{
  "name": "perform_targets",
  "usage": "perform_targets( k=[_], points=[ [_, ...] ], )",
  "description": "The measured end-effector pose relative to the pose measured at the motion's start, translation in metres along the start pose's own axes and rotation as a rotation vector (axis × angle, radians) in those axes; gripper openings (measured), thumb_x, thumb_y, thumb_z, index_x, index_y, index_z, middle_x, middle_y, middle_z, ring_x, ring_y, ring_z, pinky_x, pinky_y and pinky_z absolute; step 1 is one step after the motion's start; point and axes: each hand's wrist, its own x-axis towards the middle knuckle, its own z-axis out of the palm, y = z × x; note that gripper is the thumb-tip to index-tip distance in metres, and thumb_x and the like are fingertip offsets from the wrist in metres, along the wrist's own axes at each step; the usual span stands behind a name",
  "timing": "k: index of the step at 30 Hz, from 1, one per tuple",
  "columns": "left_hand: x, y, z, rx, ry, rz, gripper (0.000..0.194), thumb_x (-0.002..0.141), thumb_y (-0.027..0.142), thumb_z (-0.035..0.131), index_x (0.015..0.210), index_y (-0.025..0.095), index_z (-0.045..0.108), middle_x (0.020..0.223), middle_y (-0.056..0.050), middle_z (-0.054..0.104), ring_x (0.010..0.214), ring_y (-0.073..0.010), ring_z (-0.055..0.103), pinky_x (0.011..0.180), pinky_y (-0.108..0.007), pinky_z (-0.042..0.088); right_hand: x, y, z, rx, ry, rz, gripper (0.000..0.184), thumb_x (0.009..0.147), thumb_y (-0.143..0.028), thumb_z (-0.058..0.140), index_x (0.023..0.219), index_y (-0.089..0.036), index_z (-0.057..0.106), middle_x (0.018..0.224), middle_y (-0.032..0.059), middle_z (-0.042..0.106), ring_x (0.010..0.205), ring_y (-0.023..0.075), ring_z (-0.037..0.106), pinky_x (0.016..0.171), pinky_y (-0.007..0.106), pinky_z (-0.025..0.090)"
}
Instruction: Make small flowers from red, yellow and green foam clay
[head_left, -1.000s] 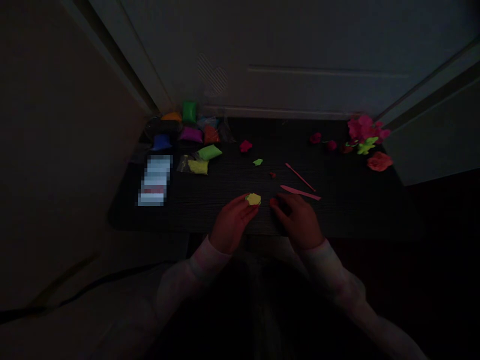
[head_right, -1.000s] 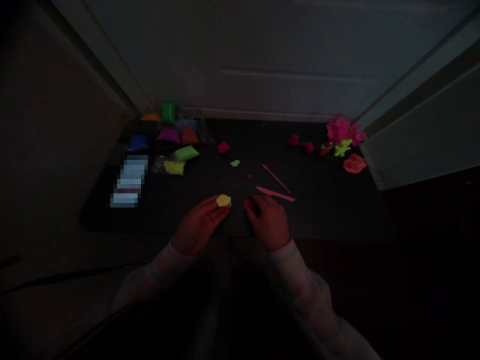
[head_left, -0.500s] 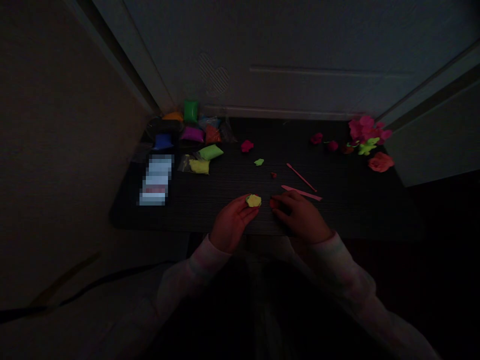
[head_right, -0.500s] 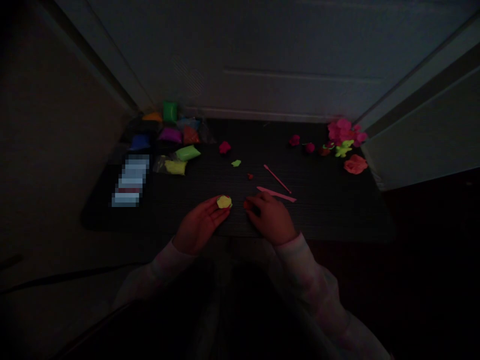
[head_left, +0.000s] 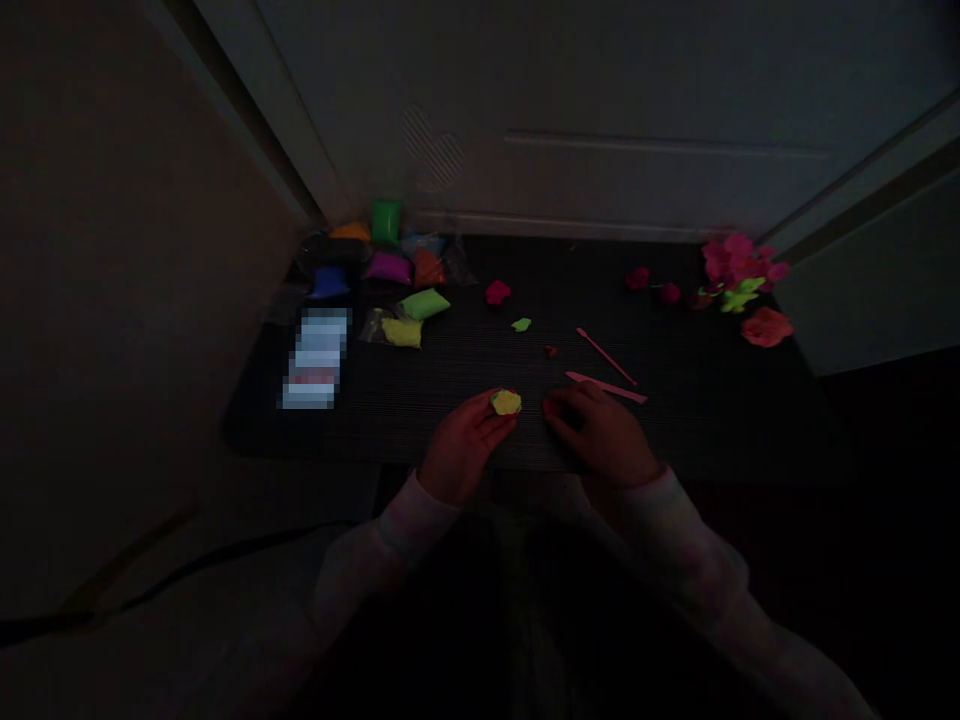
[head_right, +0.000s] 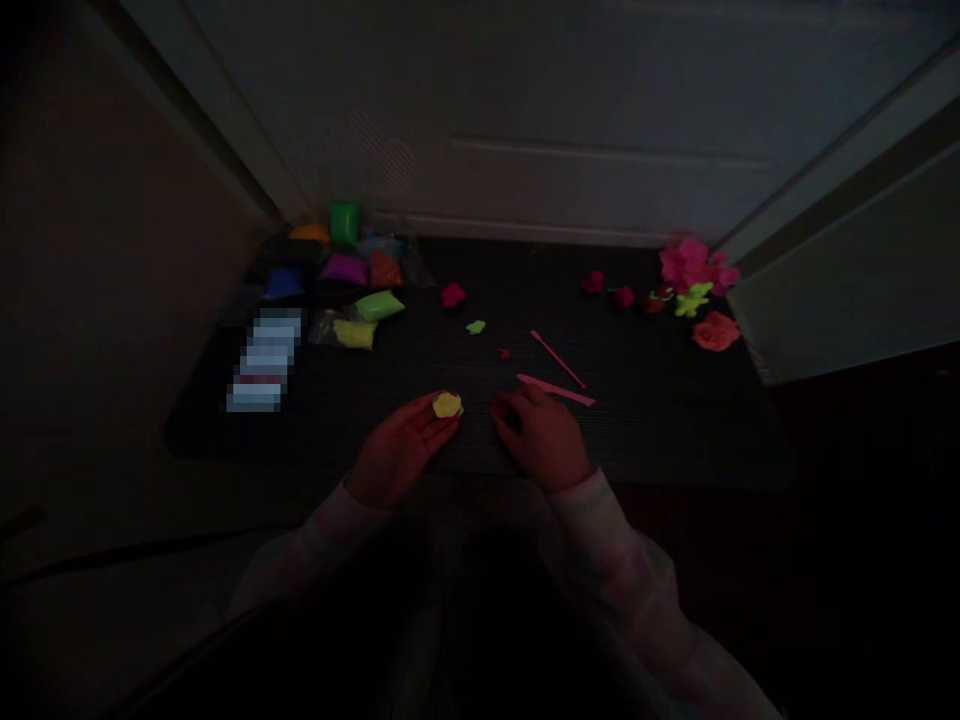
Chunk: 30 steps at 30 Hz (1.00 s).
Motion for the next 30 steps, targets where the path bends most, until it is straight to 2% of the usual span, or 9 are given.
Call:
perform_targets(
  k=[5,7,13,17,19,24,30],
  points=[
    [-0.001,0.000,0.000,0.000,0.002,-0.001,0.018,0.076,0.015,0.044,0.081,0.011,0.062,0.084,-0.008,0.066,0.080,-0.0178,0.061,0.088,-0.037,0.040,-0.001,0.001,0.001,0.059,0.020,0.015,0.032,0.075,-0.034,0.051,0.102,-0.017,0.057,0.099,0.0098,0.058,0.092,0.0229,0.055,0.079,0.037,0.044],
    [-0.002,0.000,0.000,0.004,0.004,-0.007,0.018,0.076,0.016,0.045,0.081,0.011,0.062,0.085,-0.008,0.066,0.081,-0.0180,0.061,0.088,-0.037,0.040,-0.002,0.001,0.001,0.087,0.035,0.035,0.029,0.077,-0.033,0.048,0.098,-0.015,0.059,0.096,0.0107,0.059,0.091,0.0228,0.055,0.080,0.037,0.043],
    [-0.002,0.000,0.000,0.016,0.002,-0.003,0.017,0.076,0.016,0.046,0.081,0.012,0.062,0.085,-0.008,0.066,0.081,-0.0175,0.061,0.088,-0.037,0.040,-0.003,-0.001,0.002,0.221,0.052,0.095,0.016,0.076,-0.029,0.050,0.082,-0.019,0.061,0.085,0.0062,0.062,0.080,0.0193,0.057,0.073,0.034,0.044],
    [0.000,-0.001,-0.001,0.017,-0.003,0.023,0.017,0.076,0.015,0.046,0.079,0.012,0.063,0.086,-0.007,0.066,0.082,-0.0173,0.061,0.087,-0.037,0.040,-0.005,-0.004,-0.003,0.332,0.052,0.155,0.016,0.077,-0.031,0.049,0.078,-0.019,0.060,0.078,0.0029,0.064,0.070,0.0153,0.057,0.064,0.029,0.045],
    [0.000,-0.002,-0.001,0.040,-0.012,0.039,0.017,0.076,0.014,0.047,0.079,0.012,0.063,0.088,-0.007,0.065,0.084,-0.0170,0.061,0.087,-0.037,0.041,-0.006,-0.009,-0.007,0.425,0.039,0.191,0.018,0.077,-0.033,0.050,0.079,-0.019,0.060,0.077,0.0022,0.065,0.068,0.0141,0.058,0.062,0.028,0.045],
    [-0.001,-0.006,-0.001,0.117,-0.061,0.068,0.018,0.076,0.014,0.047,0.083,0.012,0.064,0.090,-0.007,0.064,0.088,-0.0174,0.059,0.087,-0.035,0.042,-0.004,-0.029,-0.016,0.874,-0.087,0.291,0.015,0.070,-0.031,0.057,0.076,-0.018,0.061,0.077,0.0011,0.066,0.071,0.0136,0.059,0.066,0.027,0.045],
    [-0.005,-0.008,0.004,0.196,-0.101,0.139,0.015,0.072,0.015,0.053,0.080,0.013,0.066,0.090,-0.005,0.064,0.089,-0.0179,0.059,0.085,-0.033,0.044,0.000,-0.036,-0.011,0.938,-0.087,0.292,0.014,0.068,-0.028,0.059,0.077,-0.018,0.061,0.076,0.0007,0.064,0.071,0.0136,0.058,0.070,0.029,0.044]
  ],
)
